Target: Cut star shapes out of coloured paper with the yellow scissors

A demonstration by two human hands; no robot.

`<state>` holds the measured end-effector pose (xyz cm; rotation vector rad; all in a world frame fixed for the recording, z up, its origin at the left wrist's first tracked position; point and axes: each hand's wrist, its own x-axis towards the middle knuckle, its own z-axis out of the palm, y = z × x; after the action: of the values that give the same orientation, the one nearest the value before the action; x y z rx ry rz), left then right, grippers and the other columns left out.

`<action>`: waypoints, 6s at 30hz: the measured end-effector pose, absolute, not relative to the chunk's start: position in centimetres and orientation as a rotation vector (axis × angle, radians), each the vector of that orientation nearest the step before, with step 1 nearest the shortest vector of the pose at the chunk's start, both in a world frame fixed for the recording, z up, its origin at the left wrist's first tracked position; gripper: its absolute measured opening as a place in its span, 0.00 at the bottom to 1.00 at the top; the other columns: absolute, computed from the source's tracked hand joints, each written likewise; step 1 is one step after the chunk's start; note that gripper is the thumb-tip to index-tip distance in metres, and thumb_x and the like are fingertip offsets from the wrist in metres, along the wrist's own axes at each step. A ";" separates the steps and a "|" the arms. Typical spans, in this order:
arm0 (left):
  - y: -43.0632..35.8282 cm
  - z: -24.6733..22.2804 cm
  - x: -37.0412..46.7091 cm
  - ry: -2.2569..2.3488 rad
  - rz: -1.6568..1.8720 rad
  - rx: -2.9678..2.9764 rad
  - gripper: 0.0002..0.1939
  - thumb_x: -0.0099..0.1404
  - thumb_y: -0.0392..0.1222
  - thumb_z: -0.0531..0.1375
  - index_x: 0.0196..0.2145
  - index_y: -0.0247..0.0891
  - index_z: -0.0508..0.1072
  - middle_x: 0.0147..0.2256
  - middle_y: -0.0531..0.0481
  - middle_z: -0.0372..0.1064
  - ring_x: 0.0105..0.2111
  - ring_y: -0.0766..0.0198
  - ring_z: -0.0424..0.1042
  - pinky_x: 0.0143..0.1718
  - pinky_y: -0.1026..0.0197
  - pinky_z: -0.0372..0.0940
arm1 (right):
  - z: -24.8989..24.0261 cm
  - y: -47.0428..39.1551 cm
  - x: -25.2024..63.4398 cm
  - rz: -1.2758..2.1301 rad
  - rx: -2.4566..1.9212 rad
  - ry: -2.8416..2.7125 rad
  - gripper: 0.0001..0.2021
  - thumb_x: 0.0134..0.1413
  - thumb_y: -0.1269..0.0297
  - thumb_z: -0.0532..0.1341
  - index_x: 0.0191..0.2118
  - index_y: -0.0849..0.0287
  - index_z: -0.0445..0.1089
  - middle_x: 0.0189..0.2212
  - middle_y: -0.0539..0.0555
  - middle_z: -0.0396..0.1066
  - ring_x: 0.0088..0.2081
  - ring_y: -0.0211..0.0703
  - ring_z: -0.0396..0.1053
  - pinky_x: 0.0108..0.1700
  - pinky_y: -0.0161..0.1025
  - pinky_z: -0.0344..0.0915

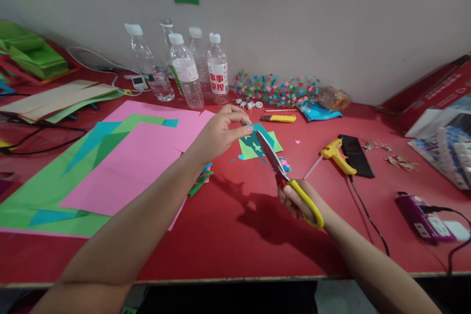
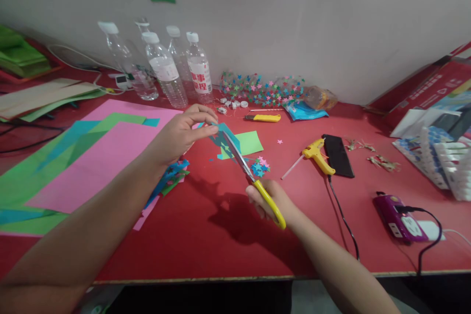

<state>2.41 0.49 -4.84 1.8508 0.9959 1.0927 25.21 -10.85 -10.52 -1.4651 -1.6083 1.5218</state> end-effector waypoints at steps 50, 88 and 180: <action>0.0 -3.8 2.2 1.022 1.009 1.941 0.07 0.56 0.43 0.61 0.26 0.37 0.71 0.37 0.50 0.65 0.39 0.62 0.66 0.50 0.53 0.60 | -10.0 -11.0 24.6 1.541 -1.523 -1.596 0.28 0.47 0.33 0.53 0.23 0.56 0.58 0.08 0.44 0.55 0.10 0.29 0.50 0.14 0.30 0.49; -1.1 -5.2 4.1 0.901 1.052 1.634 0.08 0.58 0.43 0.60 0.24 0.39 0.69 0.30 0.52 0.63 0.34 0.63 0.64 0.40 0.58 0.62 | -11.1 -10.7 25.9 1.575 -1.354 -1.608 0.27 0.54 0.35 0.51 0.24 0.57 0.60 0.09 0.44 0.56 0.10 0.30 0.50 0.13 0.29 0.49; -2.3 -12.9 10.3 1.007 0.652 1.925 0.17 0.55 0.51 0.64 0.38 0.37 0.73 0.38 0.43 0.70 0.43 0.50 0.68 0.50 0.47 0.60 | -12.4 -6.0 28.3 1.112 -1.172 -1.051 0.17 0.50 0.51 0.62 0.20 0.55 0.59 0.14 0.47 0.65 0.12 0.31 0.53 0.17 0.33 0.56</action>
<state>10.34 -2.25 -12.90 1.9253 1.0071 0.6518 28.31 -5.96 -12.38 -1.1717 -1.0506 1.1118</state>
